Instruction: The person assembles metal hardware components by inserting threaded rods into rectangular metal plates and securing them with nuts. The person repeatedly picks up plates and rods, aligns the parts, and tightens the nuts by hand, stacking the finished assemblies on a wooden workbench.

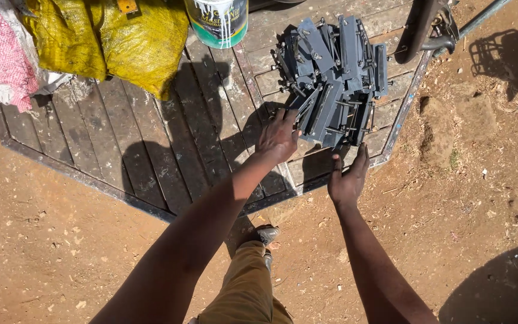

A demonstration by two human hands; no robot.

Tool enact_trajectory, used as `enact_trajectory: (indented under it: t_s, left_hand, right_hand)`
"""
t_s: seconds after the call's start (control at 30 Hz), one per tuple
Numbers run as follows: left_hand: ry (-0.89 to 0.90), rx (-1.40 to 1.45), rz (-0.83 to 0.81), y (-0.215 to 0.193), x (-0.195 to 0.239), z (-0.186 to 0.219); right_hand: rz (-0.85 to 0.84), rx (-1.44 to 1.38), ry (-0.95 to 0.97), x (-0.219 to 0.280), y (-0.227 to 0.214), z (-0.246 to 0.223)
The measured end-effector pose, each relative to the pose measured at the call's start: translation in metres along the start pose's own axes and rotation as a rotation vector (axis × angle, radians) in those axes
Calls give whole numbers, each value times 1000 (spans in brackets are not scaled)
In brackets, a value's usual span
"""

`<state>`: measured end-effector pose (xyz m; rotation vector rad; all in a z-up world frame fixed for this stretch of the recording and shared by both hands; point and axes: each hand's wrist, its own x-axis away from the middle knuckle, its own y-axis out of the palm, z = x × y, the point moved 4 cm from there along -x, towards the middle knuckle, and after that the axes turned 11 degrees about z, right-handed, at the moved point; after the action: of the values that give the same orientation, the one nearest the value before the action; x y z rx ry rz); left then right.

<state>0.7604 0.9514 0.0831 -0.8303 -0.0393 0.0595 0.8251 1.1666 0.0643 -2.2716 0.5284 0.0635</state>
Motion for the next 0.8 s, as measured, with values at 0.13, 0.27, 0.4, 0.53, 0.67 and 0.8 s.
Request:
enact_trajectory:
  t_s: [0.13, 0.27, 0.4, 0.53, 0.67, 0.8]
  left_hand:
    - [160, -80, 133, -9, 104, -7]
    - [127, 141, 204, -18, 212, -31]
    - [-101, 414, 226, -50, 290, -63]
    - [-219, 559, 294, -117, 326, -76]
    - [-394, 751, 383, -192, 360, -124]
    - [-434, 850, 374, -288, 393, -202]
  right_hand:
    - [-144, -135, 159, 88, -29, -45]
    - [-415, -302, 429, 181, -24, -43]
    - [-607, -348, 372, 257, -55, -104]
    - [-673, -332, 326, 306, -63, -161]
    - [-817, -251, 265, 346, -24, -203]
    - [-938, -100, 214, 380, 47, -279]
